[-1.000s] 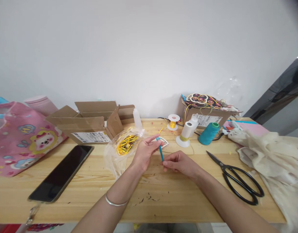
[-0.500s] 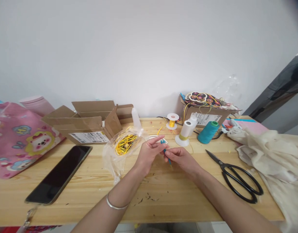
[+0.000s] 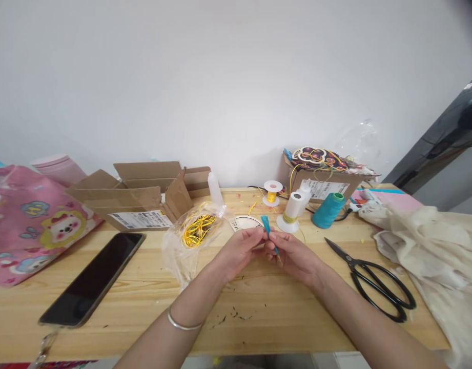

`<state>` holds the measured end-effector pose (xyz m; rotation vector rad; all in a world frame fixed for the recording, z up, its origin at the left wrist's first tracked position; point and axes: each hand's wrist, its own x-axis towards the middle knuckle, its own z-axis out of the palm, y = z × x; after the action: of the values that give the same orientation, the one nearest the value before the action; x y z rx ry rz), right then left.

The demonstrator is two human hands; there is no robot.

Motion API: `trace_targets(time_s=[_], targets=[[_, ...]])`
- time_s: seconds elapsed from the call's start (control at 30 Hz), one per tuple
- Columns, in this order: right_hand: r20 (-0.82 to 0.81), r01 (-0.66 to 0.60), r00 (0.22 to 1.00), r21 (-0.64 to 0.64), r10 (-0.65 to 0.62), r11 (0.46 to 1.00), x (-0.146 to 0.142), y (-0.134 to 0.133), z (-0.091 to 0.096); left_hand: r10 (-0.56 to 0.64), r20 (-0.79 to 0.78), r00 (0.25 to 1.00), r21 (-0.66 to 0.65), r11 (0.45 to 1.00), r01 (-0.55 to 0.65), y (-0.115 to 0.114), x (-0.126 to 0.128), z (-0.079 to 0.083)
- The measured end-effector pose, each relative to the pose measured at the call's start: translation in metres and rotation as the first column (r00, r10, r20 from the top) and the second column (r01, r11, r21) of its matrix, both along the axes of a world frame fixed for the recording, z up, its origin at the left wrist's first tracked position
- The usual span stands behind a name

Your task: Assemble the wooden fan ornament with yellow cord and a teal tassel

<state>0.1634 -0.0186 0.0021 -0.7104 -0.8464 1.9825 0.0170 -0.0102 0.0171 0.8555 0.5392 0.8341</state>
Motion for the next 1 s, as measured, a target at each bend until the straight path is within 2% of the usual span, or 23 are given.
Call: trace_targets(time_s=[0.1,0.33,0.47,0.73,0.8,0.87,1.0], targets=[[-0.038,-0.051,0.998,-0.027,0.050,0.998,0.0005,-0.0007,-0.0008,-0.052,0.037,0.998,0.033,0.998,0.051,-0.0024,0.0031,-0.0019],[-0.060,-0.106,0.993,-0.021,0.105,0.994,-0.0018,-0.0032,-0.0010,-0.098,0.082,0.992,-0.020,0.995,0.100,0.0000,0.0002,-0.0085],[-0.048,-0.111,0.993,-0.041,0.109,0.993,-0.0015,-0.0037,0.0010,-0.070,0.036,0.997,-0.009,0.997,0.070,-0.0022,0.0014,-0.0030],[0.058,-0.064,0.996,0.026,0.063,0.998,-0.0027,-0.0024,0.0007,-0.016,0.000,1.000,-0.023,1.000,0.016,-0.0031,0.0014,-0.0005],[0.094,-0.025,0.995,0.079,0.018,0.997,-0.0034,-0.0022,0.0004,0.010,-0.017,1.000,-0.009,1.000,-0.010,-0.0035,0.0023,-0.0001],[0.163,0.049,0.984,0.152,-0.074,0.987,-0.0040,-0.0014,-0.0004,0.054,-0.064,0.997,0.070,0.996,-0.049,-0.0039,0.0041,0.0005],[0.383,0.189,0.865,0.347,-0.323,0.918,-0.0053,0.0012,-0.0035,0.228,-0.226,0.947,0.313,0.938,-0.152,-0.0043,0.0085,0.0000]])
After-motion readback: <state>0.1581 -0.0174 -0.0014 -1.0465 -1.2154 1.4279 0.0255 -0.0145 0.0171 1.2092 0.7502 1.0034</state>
